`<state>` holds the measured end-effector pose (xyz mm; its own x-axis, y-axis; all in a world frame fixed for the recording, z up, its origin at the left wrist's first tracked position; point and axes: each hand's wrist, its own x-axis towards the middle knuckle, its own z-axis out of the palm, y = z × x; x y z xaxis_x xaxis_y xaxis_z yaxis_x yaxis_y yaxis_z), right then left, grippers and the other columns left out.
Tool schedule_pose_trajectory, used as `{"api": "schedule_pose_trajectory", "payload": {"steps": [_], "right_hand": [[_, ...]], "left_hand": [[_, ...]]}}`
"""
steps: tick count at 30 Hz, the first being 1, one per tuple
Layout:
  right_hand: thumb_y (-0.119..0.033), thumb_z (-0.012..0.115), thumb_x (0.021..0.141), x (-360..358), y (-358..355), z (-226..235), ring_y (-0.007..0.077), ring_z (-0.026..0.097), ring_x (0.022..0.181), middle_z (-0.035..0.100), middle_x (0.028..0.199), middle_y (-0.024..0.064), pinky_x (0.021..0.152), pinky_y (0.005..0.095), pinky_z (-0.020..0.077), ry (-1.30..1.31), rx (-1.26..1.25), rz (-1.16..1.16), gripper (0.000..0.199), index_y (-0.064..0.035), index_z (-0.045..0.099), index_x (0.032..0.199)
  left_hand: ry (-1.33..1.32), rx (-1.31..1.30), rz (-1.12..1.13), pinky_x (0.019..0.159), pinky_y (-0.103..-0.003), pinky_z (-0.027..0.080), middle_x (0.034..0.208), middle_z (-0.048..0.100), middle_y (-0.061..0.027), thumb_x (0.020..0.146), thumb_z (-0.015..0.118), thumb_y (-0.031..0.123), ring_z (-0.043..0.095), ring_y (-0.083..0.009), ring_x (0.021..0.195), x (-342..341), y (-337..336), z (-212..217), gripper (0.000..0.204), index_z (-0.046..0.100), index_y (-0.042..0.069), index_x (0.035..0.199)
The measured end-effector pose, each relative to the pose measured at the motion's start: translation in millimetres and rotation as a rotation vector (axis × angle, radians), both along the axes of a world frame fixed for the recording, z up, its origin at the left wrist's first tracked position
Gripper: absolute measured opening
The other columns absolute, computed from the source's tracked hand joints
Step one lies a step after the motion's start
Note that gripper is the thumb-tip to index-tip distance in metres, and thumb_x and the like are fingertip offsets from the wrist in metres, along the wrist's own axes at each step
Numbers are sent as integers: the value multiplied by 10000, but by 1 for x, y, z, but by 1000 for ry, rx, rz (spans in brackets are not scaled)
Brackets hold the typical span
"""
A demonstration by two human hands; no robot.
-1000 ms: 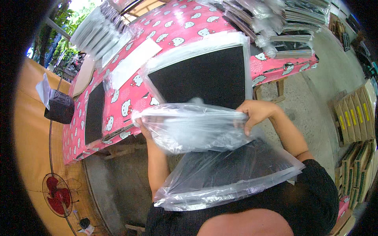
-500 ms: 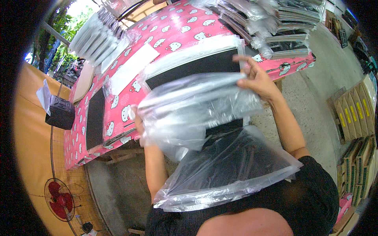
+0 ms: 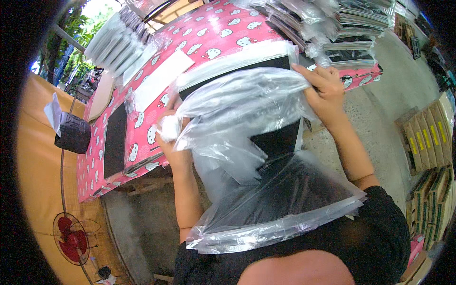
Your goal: The person places a black flat panel into a plastic bag, stacks it with others, and then places multiple white boards into a larger plastic bag by hand.
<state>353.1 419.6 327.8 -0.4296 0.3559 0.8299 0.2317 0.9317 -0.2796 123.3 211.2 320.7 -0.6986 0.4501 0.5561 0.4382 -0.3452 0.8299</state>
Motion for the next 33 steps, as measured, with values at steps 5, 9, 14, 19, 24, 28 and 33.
{"api": "schedule_pose_trajectory", "payload": {"steps": [5,9,14,19,24,28,33], "right_hand": [[-68,540,553,11,-12,-20,182,461,560,485,590,36,676,343,306,-56,33,-62,473,-140,617,1014],[-74,605,609,41,-14,-4,169,541,583,576,665,51,668,316,400,-167,-566,376,347,-66,614,955],[-69,569,751,24,17,-12,159,583,828,599,943,88,780,277,453,178,-1771,926,287,29,539,1020],[-69,532,765,30,5,-86,133,578,808,598,936,66,708,251,470,166,-1632,666,282,-15,533,1042],[-135,589,740,63,0,-285,56,481,540,560,699,-28,437,200,379,-134,-2091,552,266,-80,542,996],[-165,619,727,71,-5,-331,66,467,527,544,671,-24,424,204,356,-106,-2089,467,234,-85,543,933],[-167,632,725,77,-6,-279,80,479,544,550,679,-11,439,213,364,-389,-1934,459,191,-83,541,870]], "left_hand": [[106,82,-76,895,-366,324,1228,376,-273,720,620,126,475,-262,1015,15,-5,-6,186,499,-1,783],[-184,7,-110,705,-319,457,1088,503,-241,720,618,95,553,-204,820,14,-35,1,149,516,36,811],[-1012,150,-171,556,-264,465,698,547,-55,777,524,94,539,-152,583,19,-9,10,104,523,33,862],[-1162,-226,-546,563,-284,450,676,545,-57,803,531,161,517,-141,574,-19,-57,-96,162,553,22,882],[-924,-722,-404,563,-284,444,681,546,-54,807,533,178,511,-138,576,10,-78,-213,178,557,21,886],[-720,-1057,-215,563,-284,440,686,546,-51,809,535,192,506,-136,578,14,-107,-262,191,560,21,890],[-541,-1296,23,563,-285,435,692,546,-48,813,537,209,500,-133,580,-4,-135,-298,207,564,20,894]]}}
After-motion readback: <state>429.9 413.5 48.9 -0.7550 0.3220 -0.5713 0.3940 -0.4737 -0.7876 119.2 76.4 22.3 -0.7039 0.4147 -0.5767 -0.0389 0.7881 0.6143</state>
